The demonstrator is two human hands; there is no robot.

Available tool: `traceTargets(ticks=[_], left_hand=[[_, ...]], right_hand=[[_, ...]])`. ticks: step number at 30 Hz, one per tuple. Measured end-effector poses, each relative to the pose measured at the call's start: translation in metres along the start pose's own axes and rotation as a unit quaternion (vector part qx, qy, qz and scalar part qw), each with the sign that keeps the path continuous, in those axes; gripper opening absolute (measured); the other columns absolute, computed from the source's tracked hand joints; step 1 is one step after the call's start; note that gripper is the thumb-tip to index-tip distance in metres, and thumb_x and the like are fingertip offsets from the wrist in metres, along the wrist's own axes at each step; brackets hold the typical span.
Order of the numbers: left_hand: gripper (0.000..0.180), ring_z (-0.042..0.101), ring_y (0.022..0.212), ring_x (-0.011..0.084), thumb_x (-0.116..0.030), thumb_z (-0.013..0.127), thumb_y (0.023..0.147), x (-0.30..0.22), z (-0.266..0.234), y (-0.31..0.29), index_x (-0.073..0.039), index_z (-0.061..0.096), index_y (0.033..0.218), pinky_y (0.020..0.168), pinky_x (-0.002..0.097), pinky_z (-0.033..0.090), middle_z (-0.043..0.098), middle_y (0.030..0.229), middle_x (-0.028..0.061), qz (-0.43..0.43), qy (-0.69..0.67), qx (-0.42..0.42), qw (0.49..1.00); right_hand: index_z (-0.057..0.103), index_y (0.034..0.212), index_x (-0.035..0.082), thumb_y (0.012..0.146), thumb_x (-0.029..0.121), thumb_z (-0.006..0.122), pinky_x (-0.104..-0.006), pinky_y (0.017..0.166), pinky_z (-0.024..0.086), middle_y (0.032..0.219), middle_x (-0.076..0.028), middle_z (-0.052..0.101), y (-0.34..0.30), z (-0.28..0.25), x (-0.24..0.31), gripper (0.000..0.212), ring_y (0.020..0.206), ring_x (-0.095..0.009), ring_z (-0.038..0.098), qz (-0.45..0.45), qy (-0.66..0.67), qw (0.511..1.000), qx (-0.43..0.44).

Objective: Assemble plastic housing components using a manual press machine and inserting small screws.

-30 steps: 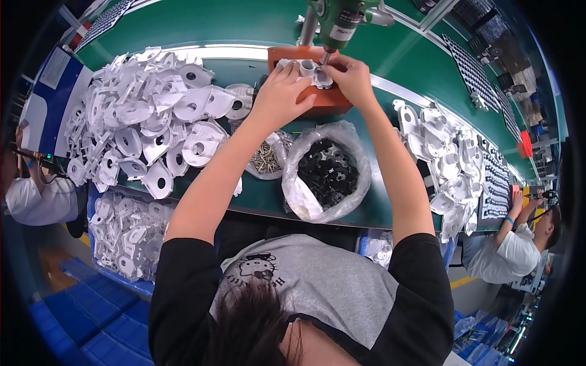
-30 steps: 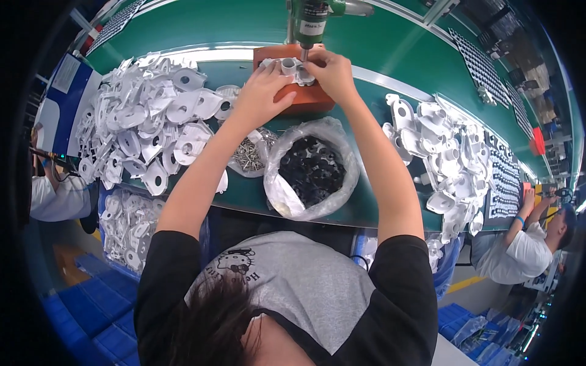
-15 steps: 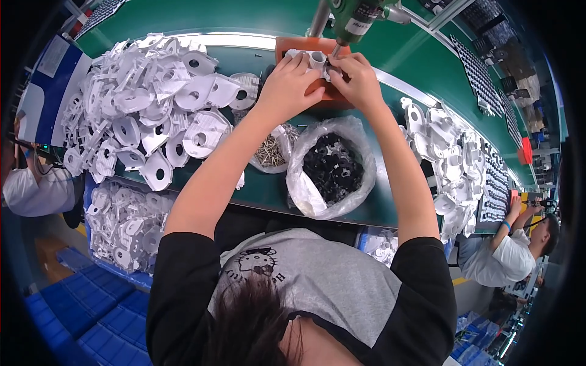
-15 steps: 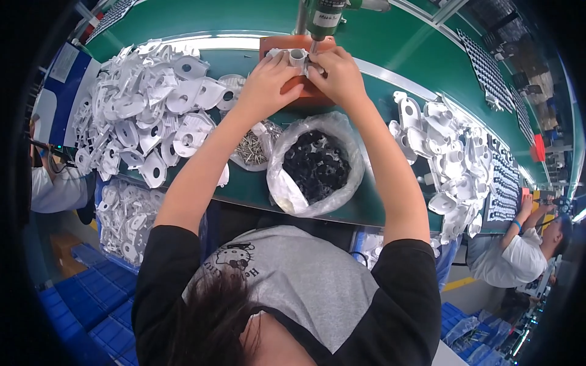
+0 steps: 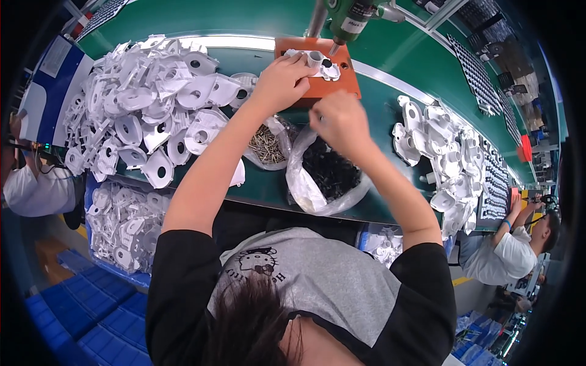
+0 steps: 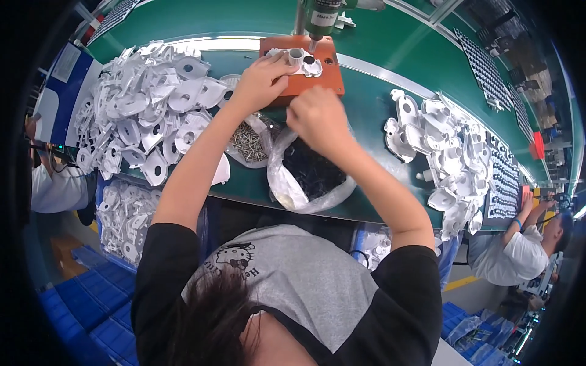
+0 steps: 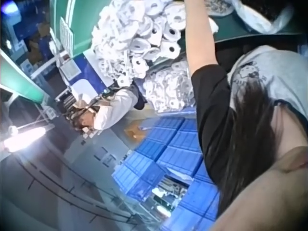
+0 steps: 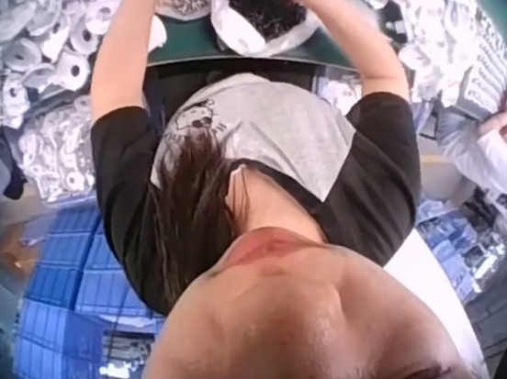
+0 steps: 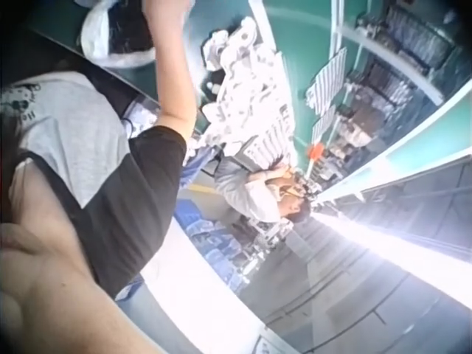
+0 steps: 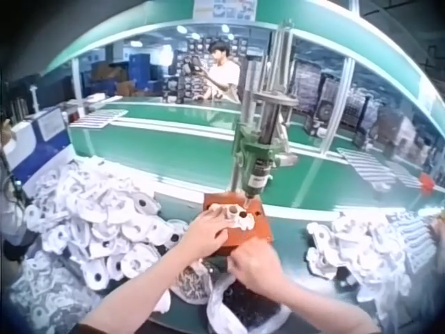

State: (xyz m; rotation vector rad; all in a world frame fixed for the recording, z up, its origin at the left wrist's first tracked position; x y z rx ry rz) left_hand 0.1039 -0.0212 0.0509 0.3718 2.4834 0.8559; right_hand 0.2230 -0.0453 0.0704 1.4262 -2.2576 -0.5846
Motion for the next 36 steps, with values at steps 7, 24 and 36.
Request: traceTargets(ticks=[7,24,36], left_hand=[[0.030,0.054,0.108,0.0309,-0.014,0.053,0.078,0.001,0.005,0.003,-0.011,0.066,0.105,0.096,0.0392,0.041,0.057,0.121,0.0132,-0.027,-0.020,0.034,0.999],[0.026,0.054,0.107,0.0302,-0.013,0.052,0.077,-0.002,-0.001,0.001,-0.008,0.066,0.098,0.098,0.0402,0.039,0.059,0.114,0.0159,-0.013,-0.005,-0.014,1.000],[0.027,0.054,0.105,0.0295,-0.011,0.052,0.076,-0.006,-0.004,0.000,-0.007,0.066,0.099,0.098,0.0400,0.039,0.060,0.110,0.0147,-0.006,-0.022,-0.020,1.000]], right_hand=[[0.063,0.076,0.006,0.069,0.012,0.058,-0.0330,0.055,0.050,0.073,-0.007,0.058,-0.011,0.060,0.013,0.010,0.072,-0.021,0.063,-0.029,-0.092,0.985,0.145],[0.060,0.102,-0.004,0.080,0.004,0.061,-0.0226,0.066,0.047,0.079,-0.005,0.066,0.036,0.002,-0.117,0.023,0.068,-0.008,0.057,0.278,0.245,0.929,-0.023],[0.060,0.080,-0.002,0.079,0.009,0.068,-0.0201,0.054,0.037,0.066,0.001,0.056,0.040,0.035,-0.128,0.014,0.060,-0.004,0.047,0.274,0.383,0.880,-0.066]])
Point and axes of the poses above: each hand's wrist, its own y-axis towards the middle knuckle, its own z-axis out of the palm, x = y × z, the point moved 8 cm from there along y, towards the middle knuckle
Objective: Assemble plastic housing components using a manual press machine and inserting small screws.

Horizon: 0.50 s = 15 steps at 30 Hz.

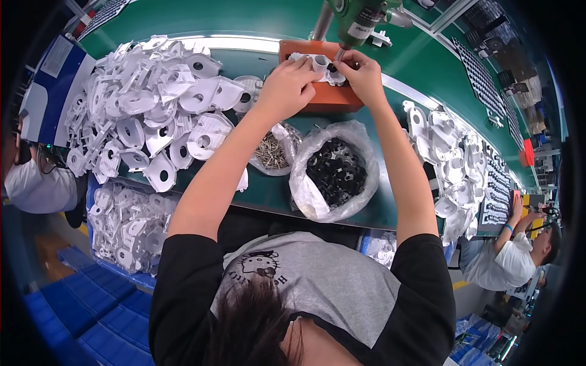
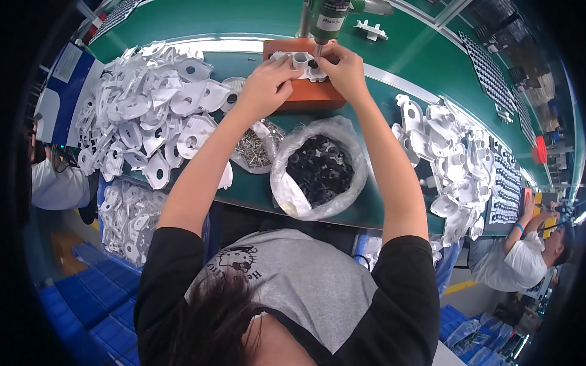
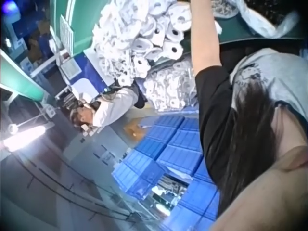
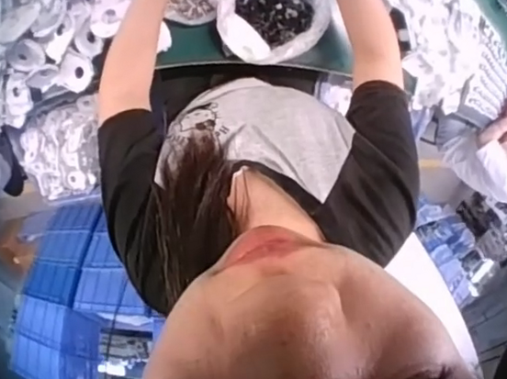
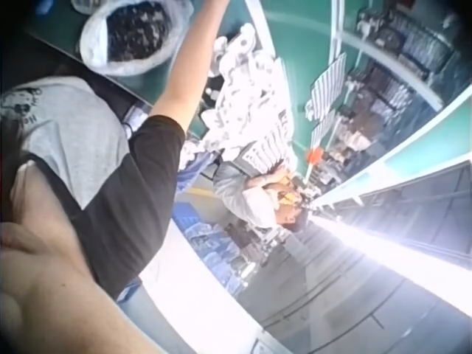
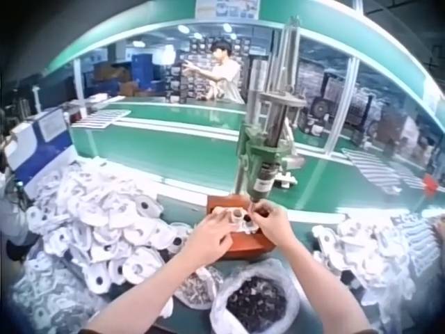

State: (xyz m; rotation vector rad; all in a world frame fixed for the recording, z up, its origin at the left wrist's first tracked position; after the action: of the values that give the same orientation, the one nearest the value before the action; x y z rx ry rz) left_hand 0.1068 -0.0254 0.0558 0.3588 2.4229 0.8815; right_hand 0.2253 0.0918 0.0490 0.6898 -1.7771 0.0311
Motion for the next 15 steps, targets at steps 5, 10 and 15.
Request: traceTargets(ticks=[5,10,15], left_hand=[[0.027,0.054,0.108,0.0296,-0.011,0.052,0.076,-0.001,0.000,0.000,-0.007,0.066,0.098,0.098,0.0403,0.038,0.060,0.110,0.0155,0.003,0.002,-0.008,1.000],[0.026,0.054,0.109,0.0305,-0.011,0.052,0.076,-0.002,0.002,0.005,-0.007,0.066,0.098,0.099,0.0411,0.037,0.059,0.112,0.0169,-0.006,0.002,0.016,1.000],[0.029,0.048,0.115,0.0348,-0.016,0.055,0.079,0.000,0.010,0.004,-0.005,0.063,0.105,0.101,0.0433,0.035,0.054,0.121,0.0192,0.002,0.019,0.041,0.999]], right_hand=[[0.062,0.083,-0.002,0.079,0.008,0.066,-0.0221,0.057,0.042,0.073,-0.002,0.060,-0.002,0.000,-0.003,0.012,0.066,-0.008,0.052,0.003,-0.038,0.999,0.023],[0.064,0.097,0.002,0.078,0.011,0.065,-0.0347,0.080,0.046,0.104,-0.010,0.061,-0.027,0.010,0.032,0.021,0.101,-0.027,0.052,-0.208,-0.296,0.932,0.034],[0.057,0.116,0.007,0.082,0.027,0.059,-0.0463,0.097,0.033,0.129,-0.011,0.050,-0.061,0.015,0.039,0.039,0.118,-0.033,0.044,-0.236,-0.434,0.869,0.031]])
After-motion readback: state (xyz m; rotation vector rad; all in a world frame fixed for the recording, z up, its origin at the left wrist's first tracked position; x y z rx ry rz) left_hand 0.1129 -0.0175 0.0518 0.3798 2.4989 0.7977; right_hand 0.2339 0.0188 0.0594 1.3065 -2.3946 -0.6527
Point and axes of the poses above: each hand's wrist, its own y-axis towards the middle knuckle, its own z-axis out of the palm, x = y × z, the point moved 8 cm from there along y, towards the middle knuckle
